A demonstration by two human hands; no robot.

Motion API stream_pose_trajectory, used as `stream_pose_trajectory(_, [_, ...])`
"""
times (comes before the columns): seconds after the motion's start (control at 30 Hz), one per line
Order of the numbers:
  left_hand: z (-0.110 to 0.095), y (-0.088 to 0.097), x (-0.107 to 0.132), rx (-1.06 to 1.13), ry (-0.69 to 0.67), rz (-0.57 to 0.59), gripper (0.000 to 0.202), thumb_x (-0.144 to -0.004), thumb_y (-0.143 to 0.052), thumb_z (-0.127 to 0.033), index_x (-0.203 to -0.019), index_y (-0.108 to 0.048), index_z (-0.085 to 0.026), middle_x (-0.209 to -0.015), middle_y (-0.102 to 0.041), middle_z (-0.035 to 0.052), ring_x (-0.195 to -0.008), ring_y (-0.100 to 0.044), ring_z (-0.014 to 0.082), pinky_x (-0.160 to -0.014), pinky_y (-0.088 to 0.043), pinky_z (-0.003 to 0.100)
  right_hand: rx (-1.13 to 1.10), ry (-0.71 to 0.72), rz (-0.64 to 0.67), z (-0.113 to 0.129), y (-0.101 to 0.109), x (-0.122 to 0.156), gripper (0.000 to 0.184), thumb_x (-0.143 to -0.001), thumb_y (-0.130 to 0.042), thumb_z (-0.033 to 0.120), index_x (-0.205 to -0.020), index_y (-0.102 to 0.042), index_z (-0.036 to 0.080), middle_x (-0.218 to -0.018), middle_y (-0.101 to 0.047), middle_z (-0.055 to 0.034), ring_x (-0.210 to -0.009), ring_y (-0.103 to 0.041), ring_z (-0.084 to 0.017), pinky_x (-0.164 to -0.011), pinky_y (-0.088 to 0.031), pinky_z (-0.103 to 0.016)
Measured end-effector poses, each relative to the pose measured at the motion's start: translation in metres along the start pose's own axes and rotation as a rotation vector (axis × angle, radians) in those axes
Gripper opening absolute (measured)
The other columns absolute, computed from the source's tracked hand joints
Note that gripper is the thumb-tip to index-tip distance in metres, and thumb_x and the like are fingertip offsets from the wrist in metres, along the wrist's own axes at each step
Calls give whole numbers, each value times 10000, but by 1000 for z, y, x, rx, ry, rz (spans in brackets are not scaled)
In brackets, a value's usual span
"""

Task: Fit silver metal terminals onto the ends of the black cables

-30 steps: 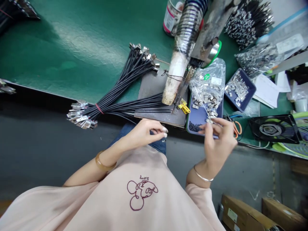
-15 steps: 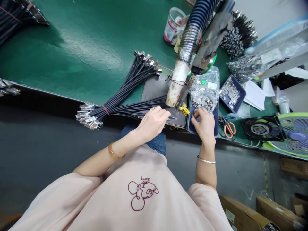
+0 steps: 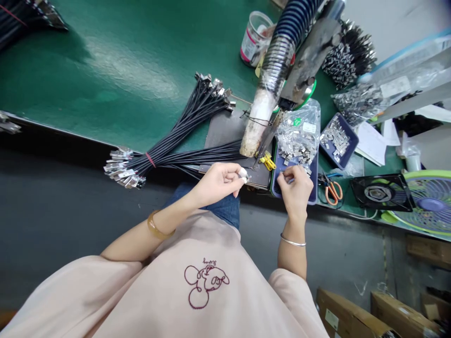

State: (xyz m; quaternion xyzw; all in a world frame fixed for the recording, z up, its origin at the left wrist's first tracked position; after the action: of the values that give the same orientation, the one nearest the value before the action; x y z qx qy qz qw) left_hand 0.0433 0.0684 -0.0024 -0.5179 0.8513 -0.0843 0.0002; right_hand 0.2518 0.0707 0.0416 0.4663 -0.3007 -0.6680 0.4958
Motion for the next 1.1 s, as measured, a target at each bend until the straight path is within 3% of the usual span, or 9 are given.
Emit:
stream_pose_trajectory(0.1, [2, 3, -4, 62, 7, -37, 76, -807, -635, -188, -768, -596, -134, -534, -617, -26, -484, -539, 61, -546, -430, 163, -405, -119, -83, 6, 10, 13, 200, -825, -682, 215, -707, -520, 208, -830, -624, 14, -588, -579, -95, -589, -501, -261])
stream_pose_trajectory(0.17, [3, 6, -6, 76, 7, -69, 87, -784, -666, -185, -755, -603, -132, -552, -629, -19, -503, -556, 64, -555, -439, 164, -650, -150, -99, 20, 8, 23, 196, -844, -703, 259, -743, -543, 208, -885, -640, 5, -673, -678, -118, -656, -584, -286])
stream_pose_trajectory(0.23, [3, 5, -7, 75, 7, -76, 92, -774, -686, -190, -745, -629, -124, -572, -637, -10, -524, -569, 69, -567, -450, 169, -740, -117, -128, 38, 8, 32, 143, -858, -708, 256, -783, -596, 209, -907, -661, -6, -774, -720, -143, -726, -618, -307])
stream_pose_trajectory(0.37, [-1, 3, -9, 40, -16, -46, 107, -800, -680, -209, -763, -693, -109, -589, -648, 4, -541, -573, 76, -579, -454, 183, -702, -31, -123, 60, -4, 38, 31, -888, -683, 224, -863, -701, 222, -952, -698, -29, -863, -716, -146, -720, -620, -278])
stream_pose_trajectory(0.53, [-3, 2, -10, -14, -36, -32, 161, -820, -674, -224, -702, -688, -116, -591, -650, 12, -550, -569, 84, -592, -461, 198, -739, -9, -17, 61, -24, 36, 57, -888, -670, 197, -860, -714, 222, -961, -715, -37, -880, -712, -147, -715, -627, -268])
stream_pose_trajectory(0.87, [-4, -1, -10, -63, -48, -19, 182, -829, -665, -212, -675, -656, -116, -585, -629, 4, -535, -537, 70, -564, -432, 183, -697, -4, -1, 64, -26, 40, 62, -883, -661, 196, -838, -700, 217, -970, -721, -38, -867, -719, -153, -706, -625, -282])
stream_pose_trajectory(1.1, [4, 4, -8, 2, -19, -62, 134, -821, -671, -232, -753, -685, -117, -601, -643, 8, -557, -573, 88, -584, -459, 198, -465, 187, -259, 74, -3, 50, 136, -893, -641, 120, -951, -698, 228, -998, -747, -43, -950, -724, -173, -841, -621, -353])
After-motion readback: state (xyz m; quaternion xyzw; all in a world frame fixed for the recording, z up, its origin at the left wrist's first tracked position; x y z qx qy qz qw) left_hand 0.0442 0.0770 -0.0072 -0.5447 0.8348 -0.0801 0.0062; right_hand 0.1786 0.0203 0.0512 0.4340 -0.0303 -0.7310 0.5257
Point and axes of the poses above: each hand's wrist, its own x-axis away from the middle knuckle, its own y-axis out of the back of the hand, z = x × y, the point moved 10 cm from there along -x, towards the middle knuckle
